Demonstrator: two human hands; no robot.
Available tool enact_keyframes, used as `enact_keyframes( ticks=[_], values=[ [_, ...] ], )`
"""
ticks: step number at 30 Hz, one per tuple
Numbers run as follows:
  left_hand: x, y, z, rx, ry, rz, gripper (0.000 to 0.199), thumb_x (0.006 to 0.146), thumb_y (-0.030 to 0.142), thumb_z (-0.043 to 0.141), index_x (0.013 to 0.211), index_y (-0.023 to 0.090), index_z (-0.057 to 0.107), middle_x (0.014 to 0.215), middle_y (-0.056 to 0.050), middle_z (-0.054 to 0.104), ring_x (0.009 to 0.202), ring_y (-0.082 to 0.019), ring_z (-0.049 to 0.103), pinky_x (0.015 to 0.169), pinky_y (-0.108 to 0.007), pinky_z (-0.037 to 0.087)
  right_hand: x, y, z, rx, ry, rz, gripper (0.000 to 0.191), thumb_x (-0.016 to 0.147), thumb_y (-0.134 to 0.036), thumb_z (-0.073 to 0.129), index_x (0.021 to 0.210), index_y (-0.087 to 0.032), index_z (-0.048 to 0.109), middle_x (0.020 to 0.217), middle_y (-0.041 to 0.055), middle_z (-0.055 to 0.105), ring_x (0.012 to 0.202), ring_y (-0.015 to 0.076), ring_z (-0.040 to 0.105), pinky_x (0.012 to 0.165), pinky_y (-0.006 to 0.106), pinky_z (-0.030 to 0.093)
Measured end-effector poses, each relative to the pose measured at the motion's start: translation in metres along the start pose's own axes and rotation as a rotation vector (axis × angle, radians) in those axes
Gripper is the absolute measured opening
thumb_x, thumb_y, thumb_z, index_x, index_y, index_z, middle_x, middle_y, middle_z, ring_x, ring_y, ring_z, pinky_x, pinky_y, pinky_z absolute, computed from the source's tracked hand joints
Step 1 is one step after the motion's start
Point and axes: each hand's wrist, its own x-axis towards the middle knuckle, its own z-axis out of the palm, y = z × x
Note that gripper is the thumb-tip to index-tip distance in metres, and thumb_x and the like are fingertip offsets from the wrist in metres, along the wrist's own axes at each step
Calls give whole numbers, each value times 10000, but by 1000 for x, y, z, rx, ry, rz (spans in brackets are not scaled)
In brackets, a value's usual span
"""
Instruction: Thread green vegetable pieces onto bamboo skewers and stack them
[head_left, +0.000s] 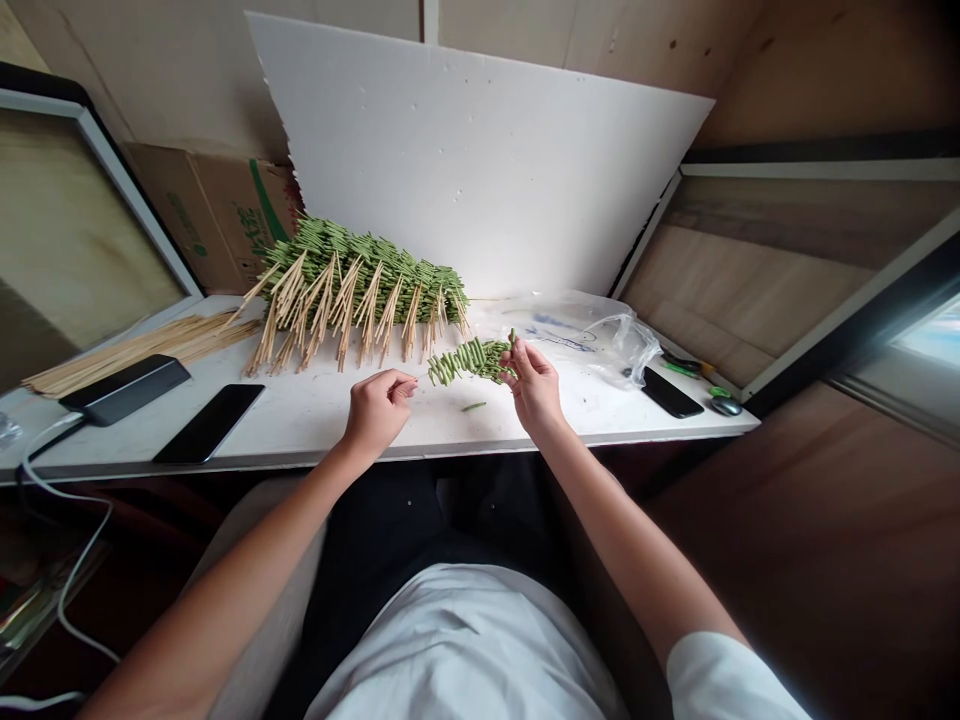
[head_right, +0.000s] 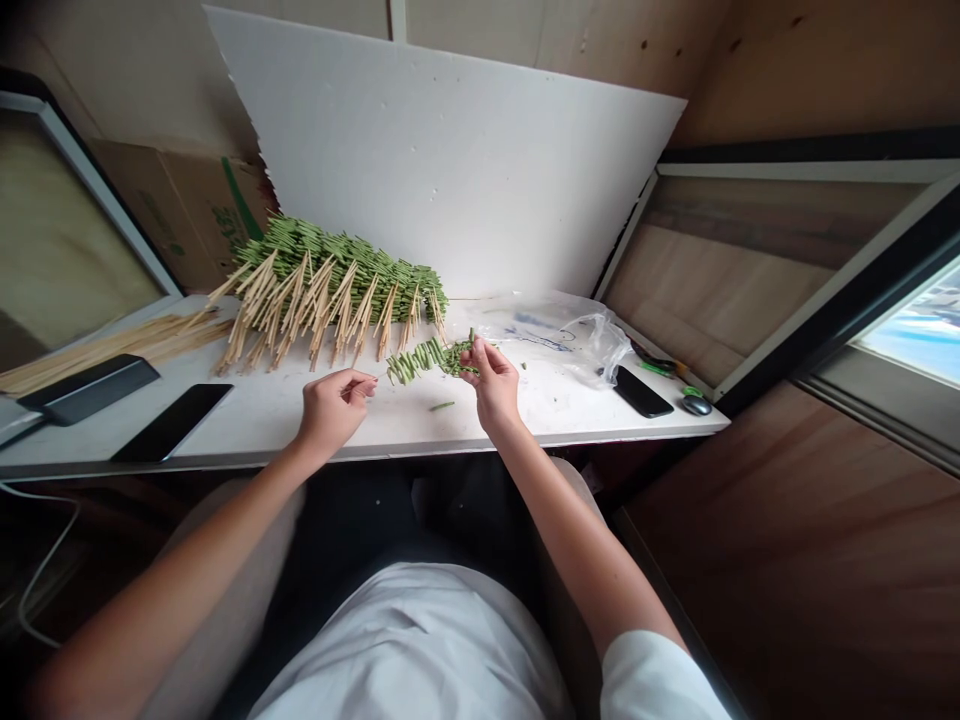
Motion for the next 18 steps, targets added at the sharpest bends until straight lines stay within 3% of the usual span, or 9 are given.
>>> enact_keyframes(
  ticks=[6, 10, 18],
  values=[
    [1, 2, -1, 8, -19, -4, 195, 915, 169, 593, 833, 187, 769, 762, -45, 790, 698, -205, 761, 698, -294, 604, 0, -2, 2, 14, -60, 42, 444, 670, -529, 959, 945, -218, 803, 980, 47, 821, 960, 202, 765, 749, 270, 618],
    [0, 3, 0, 18, -30, 4, 192, 913, 170, 595, 832, 194, 767, 742, -42, 782, 683, -207, 755, 686, -301, 599, 1, -1, 2, 40, -85, 55, 445, 674, -496, 967, 1005, -240, 815, 966, 32, 820, 984, 207, 777, 782, 281, 628],
    [-2, 2, 2, -3, -20, 10, 185, 911, 148, 600, 854, 187, 771, 762, -49, 786, 684, -210, 755, 690, -309, 602, 2, 0, 0, 72, -100, 72, 436, 653, -500, 989, 947, -233, 810, 979, 37, 830, 986, 213, 797, 799, 273, 651]
  ],
)
